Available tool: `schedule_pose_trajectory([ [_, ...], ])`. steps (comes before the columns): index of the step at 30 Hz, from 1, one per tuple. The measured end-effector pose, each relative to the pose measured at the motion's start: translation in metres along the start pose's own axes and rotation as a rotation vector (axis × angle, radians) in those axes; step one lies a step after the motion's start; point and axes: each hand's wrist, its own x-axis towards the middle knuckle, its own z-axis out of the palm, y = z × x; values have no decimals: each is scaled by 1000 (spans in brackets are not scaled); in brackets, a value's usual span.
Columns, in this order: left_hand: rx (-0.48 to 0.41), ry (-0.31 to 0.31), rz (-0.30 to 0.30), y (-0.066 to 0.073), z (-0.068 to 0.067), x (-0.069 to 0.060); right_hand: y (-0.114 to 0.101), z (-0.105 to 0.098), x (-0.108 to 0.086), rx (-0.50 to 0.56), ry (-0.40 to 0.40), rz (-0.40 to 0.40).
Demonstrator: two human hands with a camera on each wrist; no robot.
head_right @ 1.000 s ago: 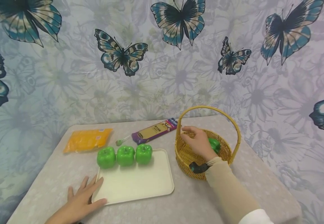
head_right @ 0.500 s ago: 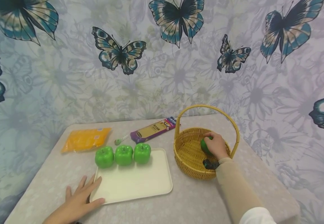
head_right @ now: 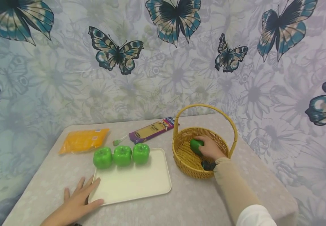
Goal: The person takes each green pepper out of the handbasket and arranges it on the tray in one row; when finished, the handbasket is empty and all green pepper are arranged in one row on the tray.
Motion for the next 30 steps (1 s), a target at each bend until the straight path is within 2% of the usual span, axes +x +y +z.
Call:
schedule_pose_trajectory([
  [7, 1, 11, 7, 2, 1, 0, 2, -3, 2, 17, -6, -21],
  [16, -1, 7, 6, 4, -2, -2, 9, -1, 3, 106, -31, -56],
  [25, 2, 12, 15, 5, -2, -2, 6, -1, -1, 162, -54, 30],
  [30, 1, 16, 23, 3, -1, -1, 6, -1, 0, 169, -64, 47],
])
